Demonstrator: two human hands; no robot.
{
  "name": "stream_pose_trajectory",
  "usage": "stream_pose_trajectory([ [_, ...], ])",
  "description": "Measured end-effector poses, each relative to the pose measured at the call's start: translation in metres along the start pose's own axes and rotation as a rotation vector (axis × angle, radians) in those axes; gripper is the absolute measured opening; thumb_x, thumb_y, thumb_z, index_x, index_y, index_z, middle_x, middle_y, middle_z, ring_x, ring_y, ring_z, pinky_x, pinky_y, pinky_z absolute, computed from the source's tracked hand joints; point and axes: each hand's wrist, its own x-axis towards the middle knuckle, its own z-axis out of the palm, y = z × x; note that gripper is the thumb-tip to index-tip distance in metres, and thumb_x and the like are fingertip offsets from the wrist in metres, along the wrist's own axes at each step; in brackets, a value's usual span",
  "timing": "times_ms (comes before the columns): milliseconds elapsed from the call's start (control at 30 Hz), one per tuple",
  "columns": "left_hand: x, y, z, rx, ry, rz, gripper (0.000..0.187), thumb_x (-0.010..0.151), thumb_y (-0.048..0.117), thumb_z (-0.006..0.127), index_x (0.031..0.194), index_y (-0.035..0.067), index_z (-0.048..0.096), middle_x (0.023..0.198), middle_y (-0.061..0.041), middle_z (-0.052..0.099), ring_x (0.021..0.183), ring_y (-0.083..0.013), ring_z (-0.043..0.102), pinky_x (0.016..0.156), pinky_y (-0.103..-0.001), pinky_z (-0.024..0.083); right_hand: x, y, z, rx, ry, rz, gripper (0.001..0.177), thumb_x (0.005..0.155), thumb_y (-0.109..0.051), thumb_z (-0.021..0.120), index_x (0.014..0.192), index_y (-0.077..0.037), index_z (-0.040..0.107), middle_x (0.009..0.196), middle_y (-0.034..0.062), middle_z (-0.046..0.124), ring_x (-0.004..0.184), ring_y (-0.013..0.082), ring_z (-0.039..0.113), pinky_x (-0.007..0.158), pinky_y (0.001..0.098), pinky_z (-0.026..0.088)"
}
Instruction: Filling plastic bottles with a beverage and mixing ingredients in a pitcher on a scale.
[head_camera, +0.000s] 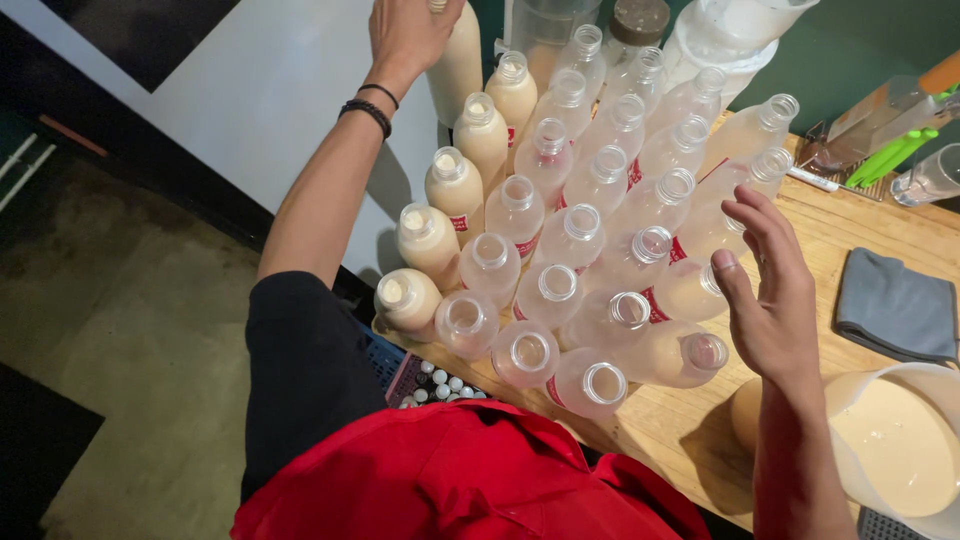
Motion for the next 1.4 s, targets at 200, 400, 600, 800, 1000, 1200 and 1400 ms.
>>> stream_pose_trajectory([
  [200,0.016,0.006,0.074,-0.014,-0.135,-0.068,0.047,0.093,0.047,0.074,0.076,0.017,0.042,0.064,-0.003,0.052,0.059,-0.0295,0.044,0.053,-0.044,0.040,-0.008,0.012,-0.003,0.012,0.045,0.016,0.042,0.109,-0.014,0.050,0.147,0.003,0.049,0.163,0.0237,0.041,0.155,0.0338,0.038,0.124,0.0459,0.035],
  [400,0.029,0.023,0.113,-0.035,-0.192,-0.035,0.044,0.093,0.050,0.072,0.081,0.016,0.048,0.072,-0.006,0.058,0.066,-0.0338,0.051,0.057,-0.047,0.044,-0.011,0.022,-0.009,-0.022,0.078,0.073,0.042,0.108,-0.014,0.051,0.146,0.002,0.050,0.162,0.0234,0.043,0.153,0.0339,0.040,0.122,0.0460,0.035],
  [600,0.027,0.020,0.130,-0.035,-0.242,-0.034,0.043,0.093,0.053,0.071,0.087,0.014,0.055,0.081,-0.010,0.065,0.074,-0.0384,0.060,0.060,-0.049,0.048,-0.009,0.028,-0.008,-0.034,0.084,0.068,0.042,0.108,-0.012,0.051,0.146,0.005,0.050,0.160,0.0259,0.044,0.153,0.0358,0.041,0.124,0.0463,0.036],
  [800,0.027,0.022,0.137,-0.040,-0.269,-0.035,0.045,0.093,0.056,0.070,0.093,0.012,0.062,0.089,-0.013,0.072,0.082,-0.0429,0.068,0.064,-0.052,0.052,-0.007,0.028,-0.005,-0.063,0.075,0.064,0.043,0.108,-0.013,0.051,0.147,0.005,0.051,0.159,0.0254,0.046,0.151,0.0363,0.042,0.124,0.0468,0.035],
  [1000,0.020,0.042,0.141,0.057,-0.359,-0.020,0.043,0.093,0.056,0.073,0.093,0.013,0.063,0.088,-0.011,0.073,0.082,-0.0412,0.070,0.063,-0.053,0.054,-0.007,0.025,-0.006,-0.052,0.082,0.075,0.042,0.108,-0.014,0.050,0.146,0.004,0.050,0.158,0.0253,0.046,0.152,0.0358,0.042,0.124,0.0465,0.036],
  [1200,0.016,0.049,0.146,0.129,-0.412,0.029,0.044,0.094,0.055,0.073,0.091,0.012,0.062,0.089,-0.013,0.072,0.084,-0.0425,0.069,0.066,-0.055,0.053,-0.011,0.026,-0.009,-0.057,0.090,0.063,0.041,0.108,-0.012,0.051,0.145,0.005,0.050,0.157,0.0262,0.047,0.151,0.0366,0.043,0.125,0.0464,0.036],
  [1400,0.018,0.049,0.151,0.173,-0.447,-0.017,0.046,0.089,0.058,0.073,0.098,0.013,0.069,0.100,-0.014,0.076,0.097,-0.0431,0.069,0.077,-0.056,0.051,-0.013,0.028,-0.012,-0.046,0.095,0.064,0.041,0.108,-0.013,0.051,0.145,0.004,0.051,0.157,0.0254,0.048,0.150,0.0360,0.044,0.125,0.0461,0.036],
])
